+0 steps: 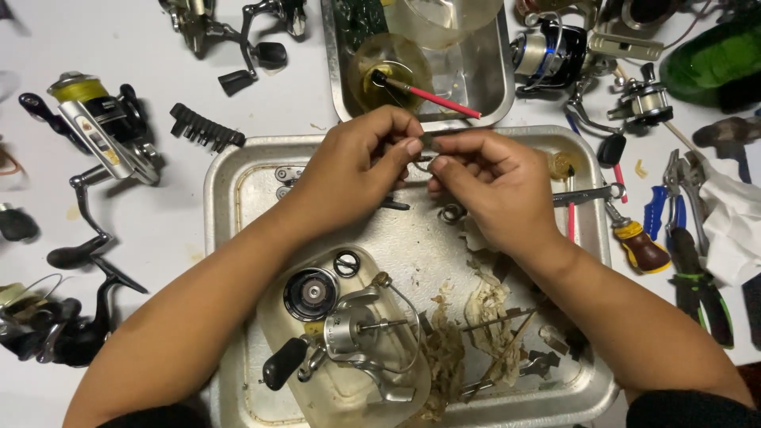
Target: Disassembling, cleaning, and inspecting the internal components of a spinning fishing reel spool on a workbench.
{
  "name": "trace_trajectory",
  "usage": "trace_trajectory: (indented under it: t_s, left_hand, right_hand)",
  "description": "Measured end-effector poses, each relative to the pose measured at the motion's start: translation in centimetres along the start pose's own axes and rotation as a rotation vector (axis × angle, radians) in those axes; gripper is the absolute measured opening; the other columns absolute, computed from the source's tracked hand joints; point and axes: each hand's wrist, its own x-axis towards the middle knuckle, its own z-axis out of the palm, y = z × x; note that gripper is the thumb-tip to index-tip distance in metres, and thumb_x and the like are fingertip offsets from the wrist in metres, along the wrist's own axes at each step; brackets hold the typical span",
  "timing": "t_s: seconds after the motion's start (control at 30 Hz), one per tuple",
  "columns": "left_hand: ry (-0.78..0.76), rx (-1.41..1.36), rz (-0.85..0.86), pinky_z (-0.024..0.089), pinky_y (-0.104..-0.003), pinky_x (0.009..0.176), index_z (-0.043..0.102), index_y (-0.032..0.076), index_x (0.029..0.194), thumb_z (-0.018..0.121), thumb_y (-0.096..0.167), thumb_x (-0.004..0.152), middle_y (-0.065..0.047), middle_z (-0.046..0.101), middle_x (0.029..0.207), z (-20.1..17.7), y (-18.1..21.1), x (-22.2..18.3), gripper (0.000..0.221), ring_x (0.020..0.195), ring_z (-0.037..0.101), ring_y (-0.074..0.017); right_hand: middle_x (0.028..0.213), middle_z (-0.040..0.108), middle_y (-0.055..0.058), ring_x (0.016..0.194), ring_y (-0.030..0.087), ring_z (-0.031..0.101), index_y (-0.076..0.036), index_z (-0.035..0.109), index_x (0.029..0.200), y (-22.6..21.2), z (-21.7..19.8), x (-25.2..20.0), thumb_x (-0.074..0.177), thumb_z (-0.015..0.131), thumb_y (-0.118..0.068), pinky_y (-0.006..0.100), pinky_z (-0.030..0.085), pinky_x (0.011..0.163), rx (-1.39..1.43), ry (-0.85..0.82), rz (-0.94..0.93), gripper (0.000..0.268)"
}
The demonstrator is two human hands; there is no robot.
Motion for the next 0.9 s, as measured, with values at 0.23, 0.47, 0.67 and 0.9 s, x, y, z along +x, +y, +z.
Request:
trace_trajectory:
  t_s: [0.23,0.47,0.67,0.9]
  left_hand:
    - [-0.021,-0.089,-0.009,0.057,-0.024,0.065,0.065,0.010,0.109,0.062,0.014,0.101,0.000,0.070,0.095,0.1,-1.0,0.4,0.010,0.072,0.069,-0.0113]
    - [0.039,-0.076,0.001,0.052,-0.023,0.075,0.065,0.013,0.109,0.061,0.014,0.101,0.003,0.068,0.091,0.0,-0.8,0.3,0.009,0.083,0.065,-0.0085]
    - [0.056,-0.071,0.049,0.056,-0.027,0.066,0.068,0.009,0.105,0.061,0.014,0.101,-0.003,0.070,0.082,0.2,-1.3,0.5,0.009,0.073,0.067,-0.0116]
    - [0.065,-0.033,0.147,0.058,-0.033,0.059,0.068,0.005,0.100,0.064,0.010,0.099,-0.009,0.070,0.067,0.1,-2.0,0.7,0.007,0.061,0.069,-0.0173]
  right_hand:
    - [0.089,0.075,0.013,0.072,0.016,0.074,0.004,0.070,0.113,0.9,0.2,0.2,0.096,0.070,-0.002,0.025,0.067,0.068,0.069,0.019,0.019,0.018]
    - [0.101,0.076,0.012,0.082,0.015,0.074,0.001,0.069,0.111,1.0,0.9,0.0,0.093,0.074,-0.003,0.023,0.065,0.077,0.077,0.043,-0.014,0.019]
    - [0.082,0.073,0.016,0.069,0.017,0.075,0.006,0.068,0.109,1.8,1.5,-0.3,0.092,0.073,0.004,0.026,0.065,0.065,0.215,0.107,0.017,0.018]
    - [0.077,0.072,0.017,0.065,0.013,0.072,0.007,0.072,0.108,0.7,1.4,0.0,0.089,0.074,0.004,0.026,0.062,0.060,0.223,0.122,0.080,0.019]
